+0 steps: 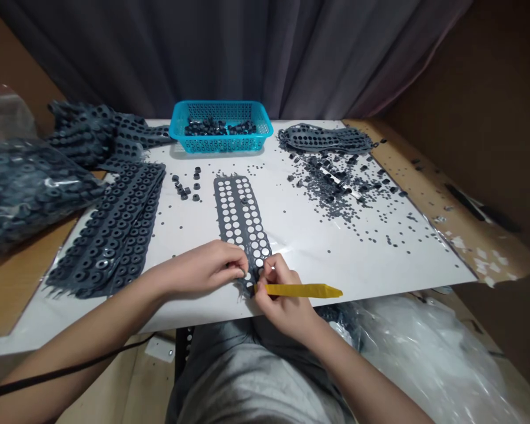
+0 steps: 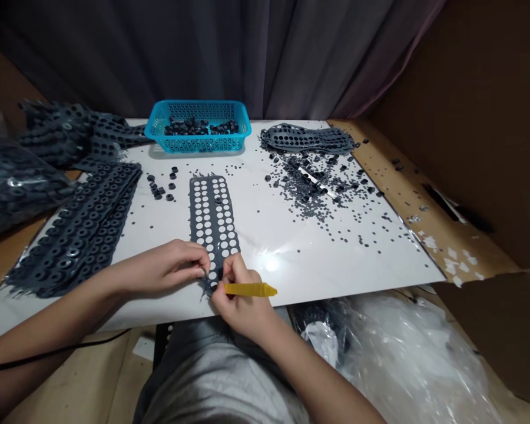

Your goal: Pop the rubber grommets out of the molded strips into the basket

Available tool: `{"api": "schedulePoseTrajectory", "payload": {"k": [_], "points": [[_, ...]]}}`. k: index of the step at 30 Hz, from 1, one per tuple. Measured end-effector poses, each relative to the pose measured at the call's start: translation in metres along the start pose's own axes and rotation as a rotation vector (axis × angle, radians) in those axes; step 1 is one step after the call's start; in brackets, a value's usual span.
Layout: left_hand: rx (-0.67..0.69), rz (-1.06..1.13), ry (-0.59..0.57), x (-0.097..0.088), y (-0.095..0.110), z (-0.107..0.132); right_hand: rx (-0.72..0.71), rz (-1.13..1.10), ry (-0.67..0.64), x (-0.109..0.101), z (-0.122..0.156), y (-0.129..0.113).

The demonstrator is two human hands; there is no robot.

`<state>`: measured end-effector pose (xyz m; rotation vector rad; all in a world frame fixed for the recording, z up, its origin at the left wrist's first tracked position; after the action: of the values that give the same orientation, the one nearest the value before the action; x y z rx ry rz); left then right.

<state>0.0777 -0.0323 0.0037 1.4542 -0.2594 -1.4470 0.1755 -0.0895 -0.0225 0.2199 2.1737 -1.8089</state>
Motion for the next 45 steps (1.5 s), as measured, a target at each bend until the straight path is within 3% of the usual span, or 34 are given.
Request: {"api": "schedulePoseTrajectory", "payload": {"k": [8,14,17,22,29,33,39,45], "points": [[-0.045,0.156,-0.063,0.002,-0.007,-0.002,-0.003,-0.003,-0.009,0.001,0.001,0.003],[-0.162,0.459,-0.007,-0.018,-0.023,0.001,0.009,0.007,-0.003,0.0,0.001,0.003],[-0.205,0.557,-0.025,-0.017,-0.028,-0.001,0.025,-0.009,0.001,0.0,0.002,0.004],[-0.224,0.736,-0.009,-0.013,-0.032,-0.006,0.07,-0.228,-0.006,0.0,0.007,0.009],[-0.323,1.107,-0.02,-0.002,-0.041,-0.007,0.1,-0.472,0.156,-0.015,0.009,0.022],[-0.346,1.268,0.056,-0.004,-0.045,-0.008,0.049,-0.381,0.15,-0.017,0.009,0.017],[-0.417,1.408,0.165,-0.003,-0.055,-0.008,-0.196,0.006,-0.001,-0.005,0.009,-0.009],[-0.301,1.332,0.26,-0.014,-0.052,-0.008,-0.32,0.292,-0.102,0.01,0.008,-0.017]]}}
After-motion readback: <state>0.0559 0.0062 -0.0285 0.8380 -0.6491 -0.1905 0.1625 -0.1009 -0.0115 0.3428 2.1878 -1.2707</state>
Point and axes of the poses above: each hand's wrist, its own z-axis away from the middle knuckle, its own x-axis out of the palm, y = z × x, the point moved 8 cm from there along -z, towards the middle knuckle, and after that the axes turned 8 degrees about -x, right-handed, at the moved point
